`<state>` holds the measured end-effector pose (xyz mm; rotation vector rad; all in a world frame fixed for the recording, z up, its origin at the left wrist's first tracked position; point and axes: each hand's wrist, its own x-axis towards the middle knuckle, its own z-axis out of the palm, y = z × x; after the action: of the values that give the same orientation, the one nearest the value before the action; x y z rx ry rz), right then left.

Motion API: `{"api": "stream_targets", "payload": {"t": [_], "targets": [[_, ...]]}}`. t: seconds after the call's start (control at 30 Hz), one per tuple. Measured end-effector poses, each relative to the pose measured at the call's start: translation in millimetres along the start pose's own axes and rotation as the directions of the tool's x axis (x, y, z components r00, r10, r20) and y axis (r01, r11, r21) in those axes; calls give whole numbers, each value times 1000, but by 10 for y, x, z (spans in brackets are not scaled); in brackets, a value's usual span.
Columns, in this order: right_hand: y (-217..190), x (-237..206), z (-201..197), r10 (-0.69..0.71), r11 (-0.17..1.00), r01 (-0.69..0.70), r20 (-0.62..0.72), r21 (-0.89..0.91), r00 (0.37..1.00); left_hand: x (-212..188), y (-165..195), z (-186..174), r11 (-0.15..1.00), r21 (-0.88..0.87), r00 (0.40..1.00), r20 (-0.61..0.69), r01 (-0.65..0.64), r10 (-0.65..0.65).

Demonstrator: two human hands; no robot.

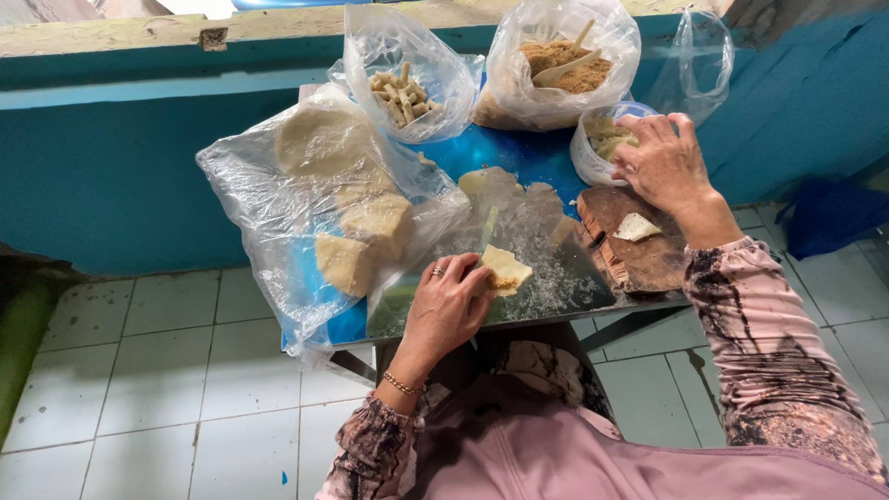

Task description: The person sits at a small table and folds triangular dough wrappers by hand, pinching the edges closed over a small filling. She occasionally reaches into a plastic bag of brown sugar with a wooden spoon to add filling, and places finished folded pastries on the table as a pile accumulates.

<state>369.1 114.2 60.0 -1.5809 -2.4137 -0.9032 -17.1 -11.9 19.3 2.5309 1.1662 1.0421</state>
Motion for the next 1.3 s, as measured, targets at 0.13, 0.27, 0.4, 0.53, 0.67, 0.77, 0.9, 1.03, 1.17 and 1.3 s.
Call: {"api": "stream_targets", "payload": {"t": [0.13,0.27,0.4,0.53,0.67,0.77,0.9,1.03,1.17,1.3], "targets": [[-60,2,-229,60,994,-58,-16,97,998,2,0,2,1000,3,1000,-3,2,-2],[-481,48,-287,-41,756,9,33,655,999,-2,-26,23,1000,7,1000,-7,8,-8],[-1252,23,-221,-279,625,114,85,772,956,-5,-59,52,1000,-7,999,-28,20,-20],[-1633,-76,-284,-315,759,176,117,627,942,-6,-78,86,1000,5,997,-67,25,-24],[-1879,-262,-340,-201,944,187,25,272,979,-18,-86,128,999,23,996,-84,37,-35],[-1864,-322,-307,-187,976,189,-34,109,982,-30,-92,145,999,25,996,-81,35,-33],[-1680,-249,-249,-136,946,128,6,297,991,-23,-92,139,999,35,997,-78,32,-29],[-1592,-121,-276,-141,766,78,47,639,989,-11,-85,123,1000,21,995,-101,21,-19],[-1810,-291,-423,-182,921,176,-17,349,983,-21,-84,133,999,31,996,-87,41,-38],[-1667,-397,-518,-161,844,191,-103,500,982,-29,-93,142,998,39,996,-82,39,-35]]}}
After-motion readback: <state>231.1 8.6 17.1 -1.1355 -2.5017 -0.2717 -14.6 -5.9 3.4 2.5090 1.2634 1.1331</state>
